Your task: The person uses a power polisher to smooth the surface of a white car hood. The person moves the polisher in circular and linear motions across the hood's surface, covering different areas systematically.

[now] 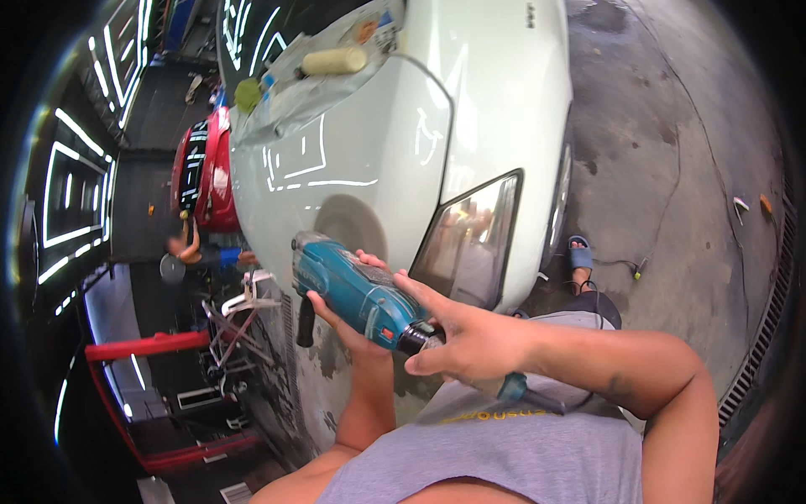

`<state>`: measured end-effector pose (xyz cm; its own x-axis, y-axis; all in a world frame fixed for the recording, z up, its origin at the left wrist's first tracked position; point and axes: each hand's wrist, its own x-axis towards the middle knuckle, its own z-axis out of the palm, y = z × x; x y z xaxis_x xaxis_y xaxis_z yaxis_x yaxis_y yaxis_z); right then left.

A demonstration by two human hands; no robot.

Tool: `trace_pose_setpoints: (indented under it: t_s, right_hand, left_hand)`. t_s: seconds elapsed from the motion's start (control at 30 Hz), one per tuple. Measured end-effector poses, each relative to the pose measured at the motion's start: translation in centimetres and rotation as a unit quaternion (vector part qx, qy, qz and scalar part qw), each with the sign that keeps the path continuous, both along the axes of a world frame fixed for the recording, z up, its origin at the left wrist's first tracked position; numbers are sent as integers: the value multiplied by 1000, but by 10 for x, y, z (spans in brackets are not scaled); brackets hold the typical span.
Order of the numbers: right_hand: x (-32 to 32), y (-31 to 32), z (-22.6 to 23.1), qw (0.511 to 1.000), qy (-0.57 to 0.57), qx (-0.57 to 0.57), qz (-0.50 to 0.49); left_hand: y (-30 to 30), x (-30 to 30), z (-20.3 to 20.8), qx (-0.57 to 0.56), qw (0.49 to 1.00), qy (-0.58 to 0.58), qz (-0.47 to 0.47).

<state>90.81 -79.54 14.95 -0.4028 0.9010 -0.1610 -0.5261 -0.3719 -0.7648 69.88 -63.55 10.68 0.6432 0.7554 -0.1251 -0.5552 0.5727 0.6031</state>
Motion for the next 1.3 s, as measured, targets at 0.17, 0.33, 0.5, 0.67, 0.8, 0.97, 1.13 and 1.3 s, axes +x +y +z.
trace_pose_setpoints:
  t_s: [0.17,0.33,0.5,0.67,0.8,0.97,1.13,1.3]
  right_hand:
    - [-81,25,-40,997,-27,42,59]
    - [-138,36,-60,995,-67,43,66]
    - [-147,-8,-35,993,-112,30,-36]
    - [-133,-62,-27,971,-190,17,-147]
    - [-110,-83,-24,927,-286,-109,-215]
    - [-113,-103,-90,917,-258,-131,-276]
    - [-160,-122,-141,923,-325,-84,-188]
    - [-205,-94,-180,897,-429,75,-68]
  left_hand:
    - [2,-93,-41,9,998,-11,53]
    - [5,-149,-62,8,995,-6,102]
    - [2,-135,-56,7,1000,-8,15]
    - [-26,-75,-33,-23,992,9,-121]
    - [-30,-7,-40,-22,978,6,-209]
    - [-45,-8,-59,-27,974,-26,-222]
    - [-63,-107,-111,-47,964,-20,-261]
    - [-73,-199,-140,-38,983,-51,-172]
